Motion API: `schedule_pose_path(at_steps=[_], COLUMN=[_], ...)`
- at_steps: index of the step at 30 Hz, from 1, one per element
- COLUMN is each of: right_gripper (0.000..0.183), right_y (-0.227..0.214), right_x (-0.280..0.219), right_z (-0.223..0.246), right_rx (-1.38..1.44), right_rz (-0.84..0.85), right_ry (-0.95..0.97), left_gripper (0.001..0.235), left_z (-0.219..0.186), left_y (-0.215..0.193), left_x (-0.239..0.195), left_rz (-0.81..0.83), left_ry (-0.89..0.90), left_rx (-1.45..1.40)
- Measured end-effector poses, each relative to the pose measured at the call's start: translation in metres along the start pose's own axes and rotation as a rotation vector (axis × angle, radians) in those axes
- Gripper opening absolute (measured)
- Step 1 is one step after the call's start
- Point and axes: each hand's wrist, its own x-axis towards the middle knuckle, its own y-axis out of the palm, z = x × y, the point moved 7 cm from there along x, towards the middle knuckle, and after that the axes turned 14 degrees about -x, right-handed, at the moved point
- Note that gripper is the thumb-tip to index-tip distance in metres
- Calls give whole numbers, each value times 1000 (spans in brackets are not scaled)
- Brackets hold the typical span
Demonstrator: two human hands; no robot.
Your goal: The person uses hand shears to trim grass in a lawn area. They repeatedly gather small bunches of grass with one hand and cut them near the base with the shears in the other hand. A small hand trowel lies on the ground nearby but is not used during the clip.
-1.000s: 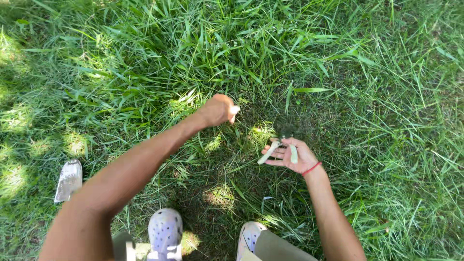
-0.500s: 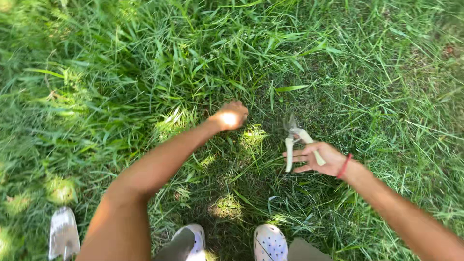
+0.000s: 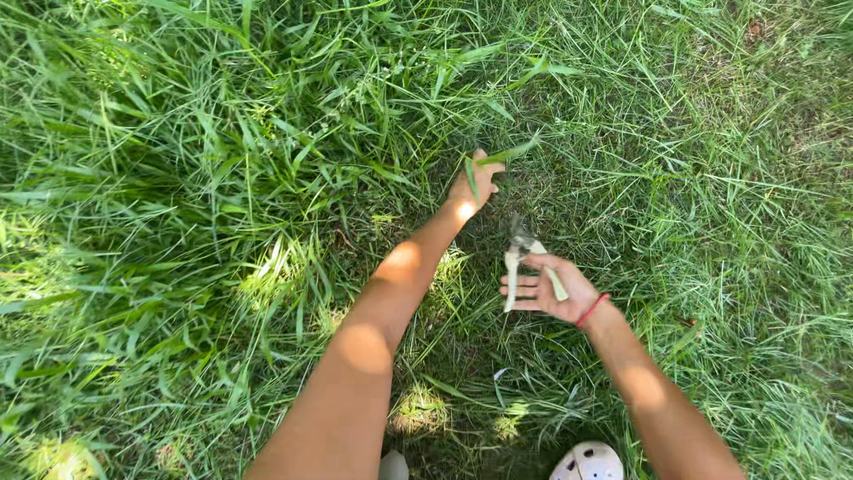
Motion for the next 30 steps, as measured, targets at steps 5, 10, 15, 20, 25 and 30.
schedule_pose_path(at_steps=[5,10,15,20,25,30], right_gripper=[72,72,71,59,74,87], right_y=[11,16,1,-27,-22,37], right_x=[48,87,135,191,143,91], right_z=[11,43,45,38,9,10], right_rx=[101,173,174,327,101,104], right_rz=[186,188,134,517,177,222], right_ry=[-61,-121,-163,-399,-273,-161], left_gripper=[12,10,14,10,12,23], left_z=[-14,-35,-40,-7,-44,-62], left_y=[-31,-52,-49,-42,-52,-92], left_x=[24,10,-8,-21,-56,-70], left_rz=[-33,-97,-181,-213,-249,-294], left_ry=[215,270,472,309,469,285], left_rx=[379,229,175,42,199,155])
